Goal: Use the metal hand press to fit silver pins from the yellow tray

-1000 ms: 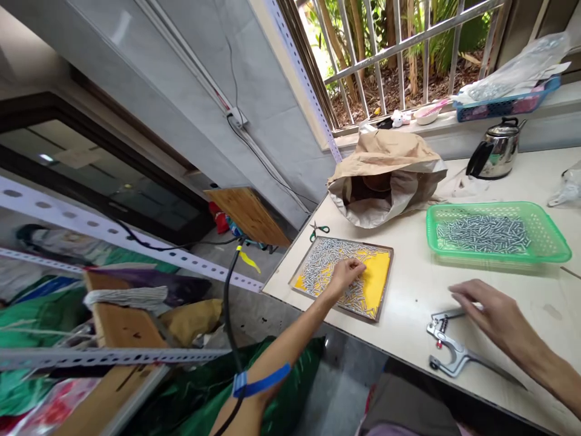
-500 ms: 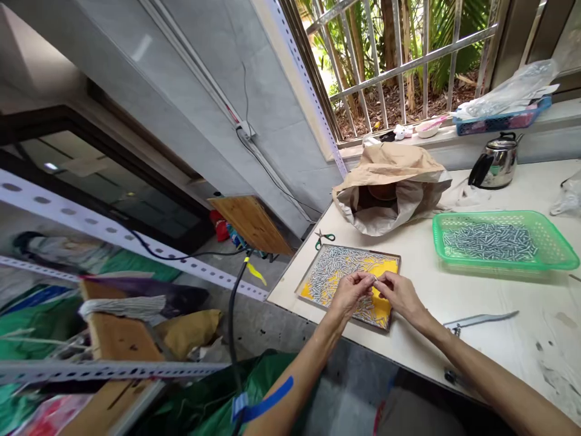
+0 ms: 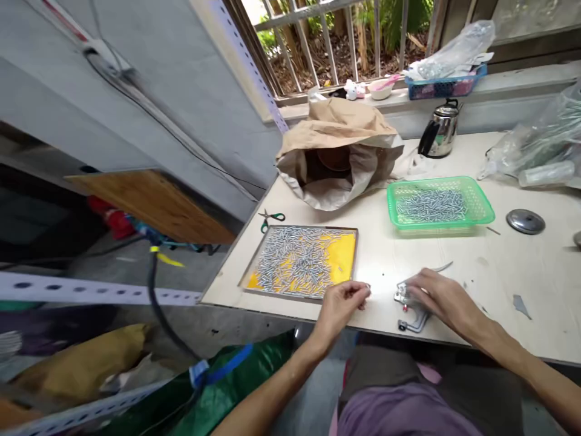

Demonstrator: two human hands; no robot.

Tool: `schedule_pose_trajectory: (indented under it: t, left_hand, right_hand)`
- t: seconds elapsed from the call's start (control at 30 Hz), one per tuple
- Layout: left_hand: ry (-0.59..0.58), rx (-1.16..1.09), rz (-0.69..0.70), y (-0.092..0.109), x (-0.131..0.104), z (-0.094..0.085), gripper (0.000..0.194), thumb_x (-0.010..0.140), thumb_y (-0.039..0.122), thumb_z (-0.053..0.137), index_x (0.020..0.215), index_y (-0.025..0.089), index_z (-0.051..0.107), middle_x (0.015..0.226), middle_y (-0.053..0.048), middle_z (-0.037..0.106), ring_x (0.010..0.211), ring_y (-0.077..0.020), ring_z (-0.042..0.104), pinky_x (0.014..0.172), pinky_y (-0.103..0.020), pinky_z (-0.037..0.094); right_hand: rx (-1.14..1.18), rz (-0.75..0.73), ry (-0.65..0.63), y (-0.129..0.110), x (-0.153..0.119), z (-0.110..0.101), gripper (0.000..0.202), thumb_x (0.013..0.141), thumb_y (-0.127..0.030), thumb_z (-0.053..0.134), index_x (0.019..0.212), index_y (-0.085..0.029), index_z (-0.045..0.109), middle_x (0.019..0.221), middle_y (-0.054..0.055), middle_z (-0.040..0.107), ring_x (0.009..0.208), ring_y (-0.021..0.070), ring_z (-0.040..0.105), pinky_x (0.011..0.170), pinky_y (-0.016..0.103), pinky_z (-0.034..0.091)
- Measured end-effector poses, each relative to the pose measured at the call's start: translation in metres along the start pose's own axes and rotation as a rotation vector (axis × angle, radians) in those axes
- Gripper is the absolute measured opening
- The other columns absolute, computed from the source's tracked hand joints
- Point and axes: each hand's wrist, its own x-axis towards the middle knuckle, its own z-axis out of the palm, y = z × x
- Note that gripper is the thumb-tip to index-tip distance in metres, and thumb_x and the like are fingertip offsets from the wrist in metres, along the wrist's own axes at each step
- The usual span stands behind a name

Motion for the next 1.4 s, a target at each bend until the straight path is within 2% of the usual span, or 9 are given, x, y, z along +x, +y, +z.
schedule_pose_trajectory:
  t: [0.13, 0.23, 0.43, 0.6, 0.97, 1.1, 1.23, 1.3, 1.4]
  left_hand:
    - [-0.124, 0.092, -0.149, -0.021, -0.002, 0.039, 0.025, 0.058, 0.035, 0.074, 0.066, 0.012, 0.067, 0.053, 0.002, 0.058, 0.041, -0.0066, 0.045, 0.040, -0.019, 0.036]
    - [-0.177, 0.178, -0.213, -0.029, 0.000, 0.053, 0.021, 0.063, 0.031, 0.071, 0.067, 0.012, 0.065, 0.046, 0.005, 0.051, 0.038, -0.0060, 0.041, 0.035, -0.017, 0.032]
    - [-0.232, 0.353, -0.310, -0.031, -0.001, 0.061, 0.015, 0.071, 0.025, 0.065, 0.070, 0.011, 0.063, 0.042, 0.008, 0.047, 0.034, -0.0049, 0.039, 0.033, -0.016, 0.032]
    - [-0.270, 0.438, -0.364, -0.030, 0.003, 0.063, 0.017, 0.072, 0.027, 0.065, 0.070, 0.010, 0.063, 0.041, 0.008, 0.046, 0.033, -0.0053, 0.041, 0.033, -0.016, 0.034]
    - [-0.377, 0.512, -0.534, -0.019, 0.006, 0.067, 0.022, 0.071, 0.027, 0.069, 0.060, 0.012, 0.057, 0.037, 0.008, 0.044, 0.031, -0.0049, 0.039, 0.033, -0.016, 0.035]
    - [-0.380, 0.515, -0.551, -0.020, 0.006, 0.068, 0.025, 0.070, 0.029, 0.072, 0.058, 0.013, 0.057, 0.036, 0.008, 0.045, 0.031, -0.0055, 0.041, 0.033, -0.016, 0.035]
    - [-0.386, 0.501, -0.545, -0.025, 0.007, 0.065, 0.029, 0.069, 0.032, 0.072, 0.056, 0.013, 0.054, 0.037, 0.008, 0.045, 0.031, -0.0052, 0.041, 0.033, -0.016, 0.035]
    - [-0.381, 0.493, -0.539, -0.027, 0.008, 0.064, 0.029, 0.069, 0.032, 0.072, 0.057, 0.013, 0.055, 0.037, 0.008, 0.045, 0.031, -0.0051, 0.042, 0.033, -0.016, 0.035]
    - [-0.370, 0.485, -0.532, -0.028, 0.008, 0.064, 0.028, 0.067, 0.034, 0.074, 0.061, 0.012, 0.058, 0.038, 0.008, 0.044, 0.031, -0.0052, 0.043, 0.033, -0.016, 0.036]
  right_hand:
    - [-0.059, 0.054, -0.013, 0.027, -0.065, -0.003, 0.029, 0.096, -0.034, 0.035, 0.098, -0.022, 0.061, 0.084, 0.005, 0.059, 0.068, 0.0158, 0.062, 0.057, 0.026, 0.048]
    - [-0.106, 0.073, -0.021, 0.034, -0.084, 0.006, 0.024, 0.095, -0.027, 0.036, 0.104, -0.020, 0.057, 0.084, 0.005, 0.058, 0.070, 0.0155, 0.060, 0.057, 0.026, 0.046]
    - [-0.232, 0.129, -0.044, 0.032, -0.086, 0.014, 0.025, 0.088, -0.005, 0.036, 0.084, -0.020, 0.055, 0.080, 0.004, 0.056, 0.066, 0.0148, 0.054, 0.056, 0.026, 0.038]
    - [-0.208, 0.147, -0.068, 0.030, -0.086, 0.012, 0.028, 0.077, 0.004, 0.039, 0.082, -0.019, 0.053, 0.082, 0.004, 0.056, 0.068, 0.0150, 0.052, 0.058, 0.026, 0.035]
    - [-0.204, 0.118, -0.057, 0.032, -0.091, 0.018, 0.025, 0.077, 0.001, 0.043, 0.086, -0.019, 0.055, 0.085, 0.005, 0.057, 0.070, 0.0169, 0.052, 0.060, 0.028, 0.037]
    - [-0.183, 0.089, -0.062, 0.047, -0.088, 0.017, 0.016, 0.086, -0.019, 0.051, 0.101, -0.019, 0.057, 0.104, 0.010, 0.060, 0.089, 0.0213, 0.057, 0.072, 0.032, 0.044]
    - [-0.273, 0.018, -0.060, 0.071, -0.067, 0.006, 0.075, 0.074, -0.046, 0.068, 0.137, -0.020, 0.036, 0.145, 0.016, 0.037, 0.131, 0.0354, 0.032, 0.096, 0.049, 0.036]
    - [-0.295, -0.017, -0.138, 0.078, -0.053, 0.000, 0.089, 0.068, -0.054, 0.070, 0.141, -0.020, 0.032, 0.147, 0.016, 0.035, 0.135, 0.0375, 0.025, 0.101, 0.053, 0.030]
    - [-0.318, 0.004, -0.248, 0.077, -0.037, -0.007, 0.099, 0.058, -0.056, 0.075, 0.139, -0.016, 0.036, 0.141, 0.019, 0.042, 0.130, 0.0401, 0.031, 0.101, 0.057, 0.028]
